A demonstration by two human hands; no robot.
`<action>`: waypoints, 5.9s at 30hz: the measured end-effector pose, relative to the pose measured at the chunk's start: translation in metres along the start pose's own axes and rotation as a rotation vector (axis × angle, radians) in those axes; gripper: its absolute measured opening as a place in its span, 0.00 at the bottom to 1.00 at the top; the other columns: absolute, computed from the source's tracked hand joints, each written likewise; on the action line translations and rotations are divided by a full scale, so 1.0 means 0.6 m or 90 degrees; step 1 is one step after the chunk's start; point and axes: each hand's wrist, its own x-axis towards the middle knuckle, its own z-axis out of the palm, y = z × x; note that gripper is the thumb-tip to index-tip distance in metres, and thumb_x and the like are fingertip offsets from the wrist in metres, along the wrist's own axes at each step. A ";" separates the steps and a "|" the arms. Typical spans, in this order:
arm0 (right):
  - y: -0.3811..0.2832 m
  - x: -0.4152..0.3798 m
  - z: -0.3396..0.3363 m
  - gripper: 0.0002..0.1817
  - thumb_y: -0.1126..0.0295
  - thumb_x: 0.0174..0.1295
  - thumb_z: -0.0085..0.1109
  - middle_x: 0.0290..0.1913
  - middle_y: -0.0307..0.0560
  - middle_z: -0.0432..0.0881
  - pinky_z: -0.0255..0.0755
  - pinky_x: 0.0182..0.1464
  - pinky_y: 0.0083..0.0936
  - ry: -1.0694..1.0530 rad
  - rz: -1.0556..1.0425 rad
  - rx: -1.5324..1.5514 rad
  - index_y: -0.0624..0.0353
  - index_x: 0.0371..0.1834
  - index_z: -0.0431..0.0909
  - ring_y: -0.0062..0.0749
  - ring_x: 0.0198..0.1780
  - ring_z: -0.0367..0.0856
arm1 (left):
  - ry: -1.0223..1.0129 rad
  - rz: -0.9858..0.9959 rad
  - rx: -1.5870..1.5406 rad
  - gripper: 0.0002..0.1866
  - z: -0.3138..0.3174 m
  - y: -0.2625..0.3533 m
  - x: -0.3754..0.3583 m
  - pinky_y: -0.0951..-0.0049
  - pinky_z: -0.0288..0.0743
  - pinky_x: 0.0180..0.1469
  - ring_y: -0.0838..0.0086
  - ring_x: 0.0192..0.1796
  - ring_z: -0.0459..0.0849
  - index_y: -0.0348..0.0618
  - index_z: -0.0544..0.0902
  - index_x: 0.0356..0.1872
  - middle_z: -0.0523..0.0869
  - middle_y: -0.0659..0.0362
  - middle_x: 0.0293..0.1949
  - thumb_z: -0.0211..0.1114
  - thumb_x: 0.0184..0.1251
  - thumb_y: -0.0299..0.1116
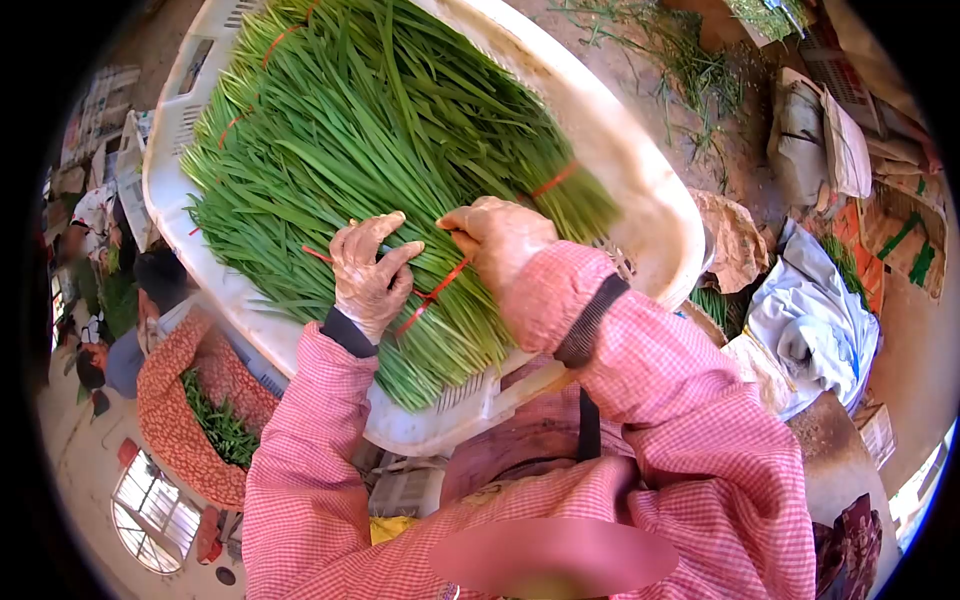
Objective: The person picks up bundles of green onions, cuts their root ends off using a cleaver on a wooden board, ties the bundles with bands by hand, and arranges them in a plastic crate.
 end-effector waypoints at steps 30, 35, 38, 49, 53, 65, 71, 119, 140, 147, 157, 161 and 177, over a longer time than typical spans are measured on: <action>0.054 0.018 0.076 0.27 0.64 0.53 0.62 0.52 0.51 0.74 0.66 0.55 0.30 -0.097 0.331 0.295 0.57 0.57 0.66 0.40 0.54 0.72 | -0.083 0.019 -0.006 0.13 0.005 -0.002 0.004 0.55 0.44 0.65 0.67 0.57 0.69 0.54 0.79 0.41 0.77 0.66 0.45 0.60 0.51 0.39; 0.026 0.034 0.063 0.25 0.68 0.55 0.59 0.51 0.52 0.74 0.68 0.53 0.31 -0.140 0.345 0.177 0.55 0.57 0.66 0.41 0.53 0.72 | -0.001 0.000 -0.021 0.13 0.011 -0.001 -0.007 0.57 0.50 0.62 0.67 0.54 0.71 0.56 0.79 0.38 0.76 0.64 0.44 0.64 0.47 0.38; 0.027 0.022 0.076 0.23 0.74 0.53 0.60 0.41 0.46 0.77 0.71 0.45 0.26 0.010 0.338 0.186 0.57 0.54 0.69 0.32 0.39 0.76 | 0.010 0.001 -0.012 0.13 0.012 -0.001 -0.007 0.58 0.52 0.60 0.67 0.53 0.72 0.57 0.79 0.37 0.75 0.64 0.43 0.65 0.46 0.37; -0.005 0.044 0.038 0.22 0.71 0.55 0.52 0.51 0.44 0.71 0.69 0.52 0.32 -0.305 0.021 -0.290 0.41 0.56 0.69 0.37 0.54 0.72 | 0.046 0.002 -0.021 0.13 0.016 -0.001 -0.010 0.59 0.53 0.60 0.67 0.52 0.74 0.57 0.80 0.34 0.74 0.65 0.41 0.67 0.43 0.36; -0.014 0.060 0.043 0.14 0.67 0.56 0.49 0.43 0.43 0.76 0.71 0.45 0.32 -0.340 -0.078 -0.482 0.48 0.46 0.73 0.37 0.47 0.77 | 0.040 0.003 -0.032 0.13 0.013 -0.001 -0.007 0.59 0.52 0.60 0.67 0.52 0.74 0.56 0.80 0.35 0.74 0.64 0.41 0.67 0.43 0.34; -0.006 -0.043 -0.239 0.26 0.78 0.46 0.56 0.43 0.56 0.76 0.69 0.50 0.23 0.149 -0.157 -0.307 0.68 0.51 0.64 0.38 0.44 0.77 | 0.154 -0.133 0.003 0.12 -0.070 -0.015 -0.033 0.58 0.53 0.62 0.65 0.53 0.73 0.52 0.79 0.39 0.77 0.61 0.44 0.60 0.51 0.30; -0.036 -0.118 -0.102 0.30 0.75 0.51 0.59 0.51 0.51 0.75 0.70 0.53 0.26 0.159 0.035 -0.163 0.57 0.60 0.63 0.38 0.52 0.75 | -0.034 0.016 0.016 0.15 -0.053 -0.011 0.000 0.57 0.41 0.68 0.66 0.64 0.64 0.50 0.77 0.48 0.74 0.62 0.55 0.50 0.60 0.36; 0.037 -0.017 0.092 0.45 0.56 0.33 0.74 0.49 0.53 0.75 0.65 0.55 0.29 -0.318 0.300 0.058 0.64 0.56 0.62 0.42 0.52 0.73 | -0.220 0.104 0.044 0.11 0.006 -0.059 0.107 0.67 0.60 0.60 0.71 0.41 0.78 0.45 0.82 0.30 0.82 0.61 0.31 0.54 0.59 0.38; -0.006 -0.172 -0.103 0.32 0.77 0.51 0.60 0.52 0.52 0.74 0.67 0.55 0.27 0.153 0.167 0.091 0.57 0.62 0.60 0.37 0.53 0.73 | 0.280 -0.486 -0.040 0.35 -0.110 -0.063 -0.029 0.57 0.46 0.65 0.58 0.66 0.57 0.41 0.63 0.60 0.62 0.47 0.62 0.51 0.59 0.58; 0.025 -0.258 -0.141 0.30 0.80 0.49 0.59 0.48 0.52 0.75 0.67 0.53 0.26 0.090 0.149 0.149 0.60 0.59 0.63 0.36 0.50 0.75 | -0.290 -0.775 0.246 0.59 0.042 0.022 0.076 0.39 0.28 0.63 0.45 0.69 0.29 0.43 0.39 0.68 0.36 0.48 0.69 0.45 0.43 0.77; 0.149 -0.390 -0.313 0.27 0.70 0.54 0.57 0.49 0.55 0.75 0.67 0.53 0.31 0.109 0.327 0.094 0.58 0.59 0.64 0.43 0.49 0.75 | -0.306 -0.542 0.386 0.45 0.029 0.079 0.085 0.39 0.41 0.62 0.52 0.70 0.39 0.55 0.49 0.67 0.43 0.53 0.69 0.52 0.51 0.65; 0.222 -0.465 -0.355 0.25 0.62 0.57 0.53 0.49 0.59 0.75 0.64 0.54 0.37 0.000 0.417 0.091 0.58 0.58 0.63 0.49 0.53 0.72 | -0.636 -0.661 0.250 0.52 0.042 0.008 0.115 0.41 0.31 0.65 0.49 0.70 0.32 0.58 0.41 0.69 0.36 0.50 0.69 0.53 0.46 0.71; 0.413 -0.651 -0.409 0.25 0.56 0.55 0.53 0.48 0.53 0.77 0.65 0.54 0.30 0.004 0.813 0.170 0.56 0.53 0.71 0.42 0.51 0.74 | 0.022 -0.361 -0.250 0.29 0.091 0.201 0.598 0.70 0.58 0.61 0.63 0.60 0.68 0.35 0.66 0.58 0.71 0.50 0.57 0.62 0.57 0.38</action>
